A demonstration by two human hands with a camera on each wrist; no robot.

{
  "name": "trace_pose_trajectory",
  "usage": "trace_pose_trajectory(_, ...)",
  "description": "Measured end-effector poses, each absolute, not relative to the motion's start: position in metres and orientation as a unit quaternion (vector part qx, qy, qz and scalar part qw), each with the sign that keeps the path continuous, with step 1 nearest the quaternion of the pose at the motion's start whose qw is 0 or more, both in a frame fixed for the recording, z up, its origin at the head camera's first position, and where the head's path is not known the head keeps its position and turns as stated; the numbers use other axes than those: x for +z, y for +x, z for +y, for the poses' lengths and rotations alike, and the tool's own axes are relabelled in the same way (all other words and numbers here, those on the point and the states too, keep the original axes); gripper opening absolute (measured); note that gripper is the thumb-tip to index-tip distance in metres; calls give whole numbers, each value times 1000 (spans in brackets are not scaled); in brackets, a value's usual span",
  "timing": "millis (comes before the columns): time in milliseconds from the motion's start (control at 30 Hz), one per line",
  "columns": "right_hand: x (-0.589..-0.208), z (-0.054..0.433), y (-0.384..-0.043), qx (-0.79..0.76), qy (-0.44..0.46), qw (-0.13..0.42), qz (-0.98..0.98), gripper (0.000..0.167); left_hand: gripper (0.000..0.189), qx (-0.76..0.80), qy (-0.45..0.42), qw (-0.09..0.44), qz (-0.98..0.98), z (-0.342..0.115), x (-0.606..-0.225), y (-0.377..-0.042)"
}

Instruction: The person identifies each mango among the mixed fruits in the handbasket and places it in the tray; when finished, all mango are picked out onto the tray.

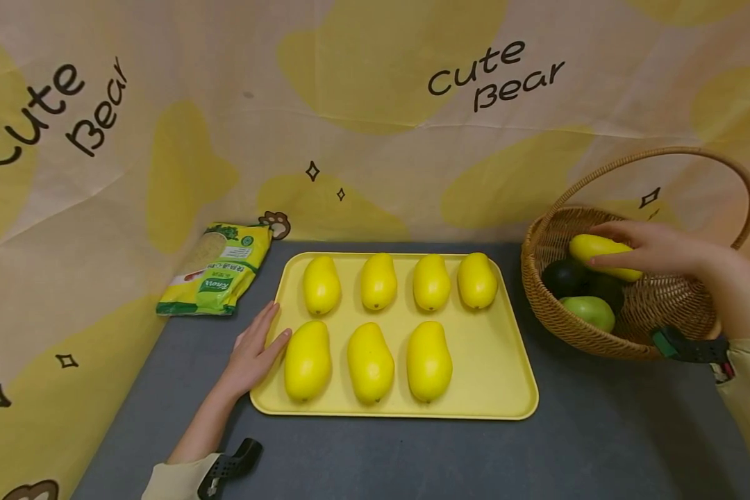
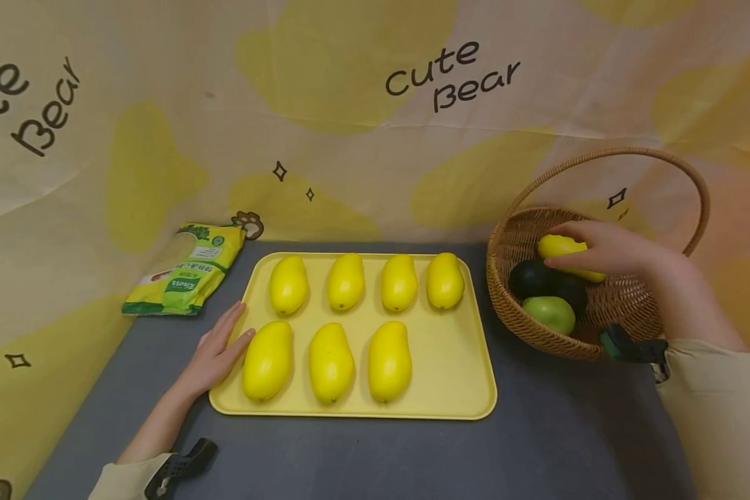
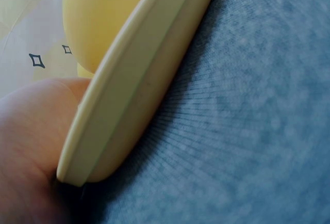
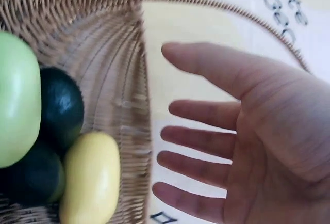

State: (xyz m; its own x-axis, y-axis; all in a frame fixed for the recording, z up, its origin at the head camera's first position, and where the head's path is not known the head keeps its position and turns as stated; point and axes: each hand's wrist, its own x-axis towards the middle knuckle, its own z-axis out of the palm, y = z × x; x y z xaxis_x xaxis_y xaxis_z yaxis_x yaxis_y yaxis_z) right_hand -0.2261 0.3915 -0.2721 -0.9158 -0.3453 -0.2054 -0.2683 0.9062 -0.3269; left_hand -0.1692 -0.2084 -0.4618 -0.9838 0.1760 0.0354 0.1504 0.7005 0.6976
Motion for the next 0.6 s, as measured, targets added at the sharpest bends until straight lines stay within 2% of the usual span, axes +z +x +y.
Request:
trace_pose_trajectory(233,-279,410,-242,-158,-107,156,969,70,69,379,87,18,921,-208,-461,-169)
trace_pose_trajectory(400,-288,424,-251,-157,-77,161,971,80,68,377,89,15,922,-208,-461,-169)
trace_pose_trajectory(600,-303,437,-260,-145,-64,154,975,82,69,377,87,15,922,-208,-462,-169)
